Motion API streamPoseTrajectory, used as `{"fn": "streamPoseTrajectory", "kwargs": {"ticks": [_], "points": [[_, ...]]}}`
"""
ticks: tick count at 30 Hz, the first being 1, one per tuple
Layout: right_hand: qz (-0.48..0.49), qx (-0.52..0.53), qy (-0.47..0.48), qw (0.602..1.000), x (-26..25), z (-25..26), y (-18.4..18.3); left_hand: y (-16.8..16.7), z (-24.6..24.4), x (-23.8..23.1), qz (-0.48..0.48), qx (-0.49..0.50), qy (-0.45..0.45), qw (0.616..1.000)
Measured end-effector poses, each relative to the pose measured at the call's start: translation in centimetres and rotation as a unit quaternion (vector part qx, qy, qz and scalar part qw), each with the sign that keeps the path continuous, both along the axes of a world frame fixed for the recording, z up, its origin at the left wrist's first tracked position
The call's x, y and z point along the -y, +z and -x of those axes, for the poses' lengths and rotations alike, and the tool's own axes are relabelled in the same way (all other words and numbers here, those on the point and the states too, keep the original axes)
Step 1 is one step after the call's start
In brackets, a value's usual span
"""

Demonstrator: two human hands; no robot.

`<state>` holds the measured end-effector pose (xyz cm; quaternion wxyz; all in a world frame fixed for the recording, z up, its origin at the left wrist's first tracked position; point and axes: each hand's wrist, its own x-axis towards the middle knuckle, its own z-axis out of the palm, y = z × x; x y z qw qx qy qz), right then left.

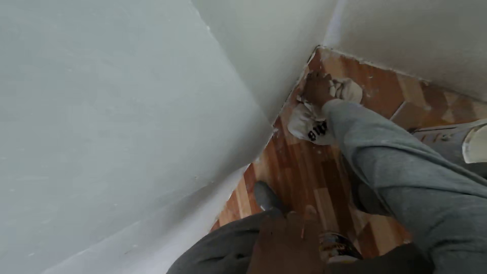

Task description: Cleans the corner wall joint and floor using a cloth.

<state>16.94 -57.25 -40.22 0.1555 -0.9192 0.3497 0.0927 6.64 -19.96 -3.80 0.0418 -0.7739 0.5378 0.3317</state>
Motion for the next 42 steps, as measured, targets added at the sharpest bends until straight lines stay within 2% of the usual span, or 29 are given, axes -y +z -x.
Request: {"fn": "streamPoseTrajectory", "kwargs": {"ticks": [2, 4, 7, 10, 12, 13, 14, 15, 16, 17, 18, 19, 20, 22, 25, 28, 32, 36, 40, 42], "points": [[0.019, 0.007, 0.025, 0.999, -1.5, 1.1, 0.5, 0.2, -0.1, -0.2, 0.012, 0.003, -0.007, 1.000], [0.039, 0.008, 0.081, 0.996, -5.5, 3.4, 0.1, 0.5, 0.1, -0.2, 0.016, -0.006, -0.013, 1.000], [0.016, -0.038, 0.173, 0.984, -11.0, 6.7, 0.2, 0.6, 0.7, -0.3, 0.026, -0.040, -0.028, 0.998], [0.020, -0.042, 0.169, 0.984, -9.7, 6.0, -1.5, 0.5, 0.7, -0.3, 0.017, -0.038, -0.021, 0.999], [0.009, 0.035, 0.116, 0.993, -6.6, 5.6, -1.9, 0.3, 0.4, -0.4, -0.001, -0.033, 0.001, 0.999], [-0.013, 0.063, 0.072, 0.995, -5.1, 5.3, 0.1, 0.3, 0.2, -0.5, -0.009, -0.028, 0.010, 1.000], [-0.058, 0.035, 0.033, 0.997, -3.8, 4.9, 4.3, 0.2, 0.0, -0.6, -0.016, -0.019, 0.016, 1.000], [-0.148, -0.100, 0.019, 0.984, -1.9, 3.9, 10.7, 0.2, -0.3, -0.7, -0.024, -0.011, 0.020, 0.999], [-0.184, -0.125, -0.016, 0.975, -0.6, 3.5, 14.1, 0.1, -0.5, -0.8, -0.028, -0.005, 0.023, 0.999], [-0.168, -0.086, -0.058, 0.980, 0.3, 3.7, 14.9, 0.1, -0.5, -0.8, -0.031, -0.002, 0.024, 0.999], [-0.107, -0.002, -0.097, 0.990, 1.2, 4.1, 13.5, 0.2, -0.6, -0.7, -0.034, -0.001, 0.022, 0.999], [-0.008, 0.113, -0.130, 0.985, 2.5, 4.4, 10.6, 0.2, -0.5, -0.5, -0.030, 0.001, 0.016, 0.999], [0.024, 0.129, -0.148, 0.980, 4.0, 4.7, 10.4, 0.1, -0.4, -0.4, -0.018, 0.004, 0.010, 1.000], [0.035, 0.140, -0.195, 0.970, 4.4, 6.1, 13.8, 0.3, 0.0, -0.2, 0.008, 0.002, -0.002, 1.000], [0.067, 0.247, -0.252, 0.933, 0.9, 8.0, 19.4, 0.8, 0.4, 0.1, 0.009, -0.002, -0.012, 1.000], [0.103, 0.278, -0.256, 0.920, -3.4, 9.7, 22.5, 0.9, 0.8, 0.1, 0.030, 0.023, -0.005, 0.999], [0.086, 0.319, -0.234, 0.914, -6.8, 11.4, 26.1, 0.7, 0.3, -0.6, 0.055, 0.031, 0.019, 0.998], [0.088, 0.372, -0.213, 0.899, -8.0, 11.9, 28.7, 0.6, -1.1, -1.0, 0.003, 0.011, 0.055, 0.998], [0.116, 0.393, -0.226, 0.884, -8.8, 12.0, 28.7, 0.9, -2.4, -0.9, -0.014, -0.020, 0.088, 0.996], [0.102, 0.388, -0.208, 0.892, -9.5, 12.2, 28.7, 1.0, -2.7, -1.0, -0.006, -0.030, 0.093, 0.995]]}}
